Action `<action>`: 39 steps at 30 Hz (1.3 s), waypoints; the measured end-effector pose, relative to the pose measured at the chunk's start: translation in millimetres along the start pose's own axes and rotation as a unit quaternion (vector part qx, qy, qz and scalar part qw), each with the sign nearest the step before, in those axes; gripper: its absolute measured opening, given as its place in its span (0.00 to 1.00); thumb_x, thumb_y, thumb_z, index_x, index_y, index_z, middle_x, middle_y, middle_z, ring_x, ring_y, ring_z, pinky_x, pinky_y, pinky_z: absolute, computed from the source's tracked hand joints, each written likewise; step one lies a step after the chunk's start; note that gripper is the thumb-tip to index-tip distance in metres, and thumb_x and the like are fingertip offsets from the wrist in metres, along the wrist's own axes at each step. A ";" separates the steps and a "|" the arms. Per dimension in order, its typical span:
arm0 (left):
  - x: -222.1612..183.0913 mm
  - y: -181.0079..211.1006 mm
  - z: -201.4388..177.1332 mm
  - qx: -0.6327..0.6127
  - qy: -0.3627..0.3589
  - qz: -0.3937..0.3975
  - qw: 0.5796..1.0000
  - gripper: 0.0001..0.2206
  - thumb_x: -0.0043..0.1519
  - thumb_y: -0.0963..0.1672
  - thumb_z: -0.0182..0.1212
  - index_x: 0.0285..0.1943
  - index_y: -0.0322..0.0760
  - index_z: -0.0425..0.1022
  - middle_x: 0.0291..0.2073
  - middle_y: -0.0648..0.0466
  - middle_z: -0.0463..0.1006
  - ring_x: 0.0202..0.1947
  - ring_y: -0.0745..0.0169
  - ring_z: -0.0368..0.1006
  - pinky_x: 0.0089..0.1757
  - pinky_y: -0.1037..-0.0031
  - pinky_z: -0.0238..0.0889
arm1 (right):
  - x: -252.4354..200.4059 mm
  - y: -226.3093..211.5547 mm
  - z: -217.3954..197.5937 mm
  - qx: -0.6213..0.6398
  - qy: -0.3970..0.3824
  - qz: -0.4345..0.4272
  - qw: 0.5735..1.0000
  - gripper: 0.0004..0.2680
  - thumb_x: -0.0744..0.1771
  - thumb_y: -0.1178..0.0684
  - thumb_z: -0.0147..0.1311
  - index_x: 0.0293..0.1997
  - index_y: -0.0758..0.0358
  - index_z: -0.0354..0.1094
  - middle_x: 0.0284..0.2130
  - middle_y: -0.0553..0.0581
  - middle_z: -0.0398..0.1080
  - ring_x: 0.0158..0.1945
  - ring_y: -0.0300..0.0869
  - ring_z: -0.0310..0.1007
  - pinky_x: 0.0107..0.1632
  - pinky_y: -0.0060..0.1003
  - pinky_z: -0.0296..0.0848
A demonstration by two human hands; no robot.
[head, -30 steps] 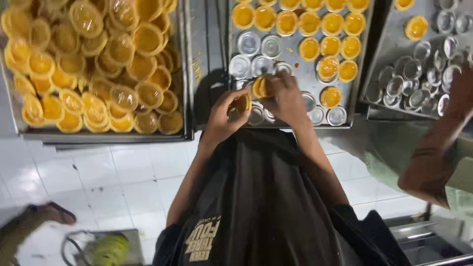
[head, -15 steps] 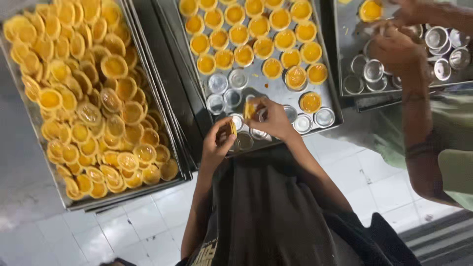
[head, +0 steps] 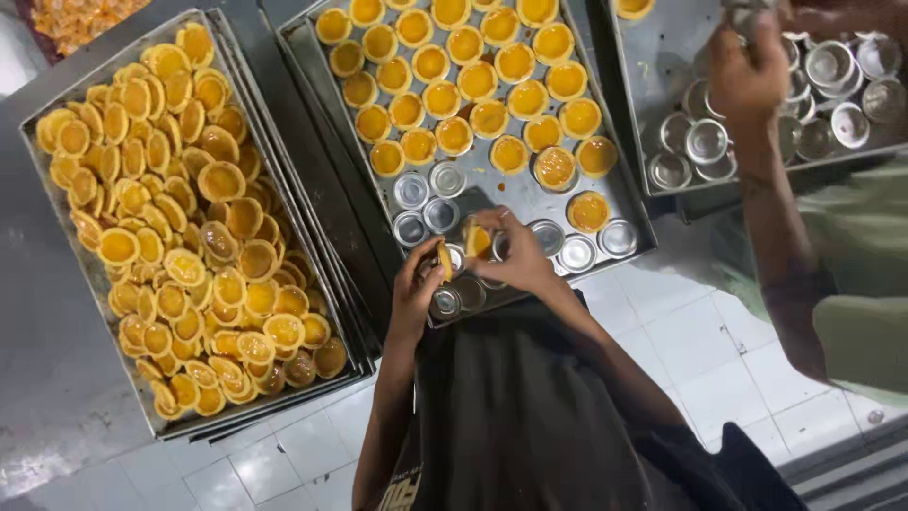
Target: The person organizes metal molds and transfers baked egg tarts between metal trays by hand.
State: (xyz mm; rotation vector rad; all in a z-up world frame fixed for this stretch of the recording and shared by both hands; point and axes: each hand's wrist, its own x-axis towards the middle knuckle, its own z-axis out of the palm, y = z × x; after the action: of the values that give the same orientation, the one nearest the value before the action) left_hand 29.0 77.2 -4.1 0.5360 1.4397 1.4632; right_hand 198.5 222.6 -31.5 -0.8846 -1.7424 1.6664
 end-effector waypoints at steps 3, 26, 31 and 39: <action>4.7 -11.7 -6.8 -0.038 0.040 0.005 0.998 0.23 0.66 0.41 0.67 0.71 0.30 0.72 0.58 0.37 0.75 0.55 0.44 0.77 0.54 0.49 0.75 | 13.0 33.3 -10.8 0.184 -0.019 0.014 0.983 0.27 0.63 0.64 0.64 0.72 0.62 0.60 0.44 0.59 0.76 0.45 0.44 0.79 0.46 0.37 0.81; 200.8 26.2 -14.8 0.591 0.039 0.221 0.775 0.29 0.57 0.48 0.78 0.63 0.44 0.65 0.54 0.42 0.73 0.54 0.34 0.77 0.55 0.46 0.69 | 68.2 4.3 -172.1 -0.631 -0.011 -0.064 0.773 0.19 0.61 0.50 0.71 0.56 0.57 0.77 0.55 0.60 0.71 0.51 0.61 0.78 0.45 0.50 0.85; 220.9 13.5 -20.0 0.698 0.052 0.221 0.679 0.34 0.51 0.49 0.80 0.63 0.42 0.64 0.49 0.44 0.73 0.43 0.35 0.82 0.45 0.49 0.77 | 66.1 4.3 -174.4 -0.651 0.000 -0.015 0.759 0.27 0.59 0.48 0.74 0.66 0.49 0.73 0.57 0.58 0.70 0.51 0.58 0.80 0.48 0.48 0.87; 206.3 17.2 -25.7 0.646 -0.011 0.224 0.730 0.35 0.47 0.47 0.80 0.62 0.40 0.65 0.51 0.40 0.70 0.46 0.25 0.79 0.47 0.45 0.75 | 64.2 -23.8 -165.4 -0.633 -0.005 0.024 0.774 0.21 0.63 0.49 0.70 0.63 0.55 0.73 0.55 0.57 0.72 0.53 0.55 0.80 0.44 0.46 0.85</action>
State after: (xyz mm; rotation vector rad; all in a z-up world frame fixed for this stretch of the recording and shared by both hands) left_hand -86.2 242.6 -57.8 1.8352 2.2846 0.4883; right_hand 285.7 375.7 0.3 -1.4134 -2.8138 0.2471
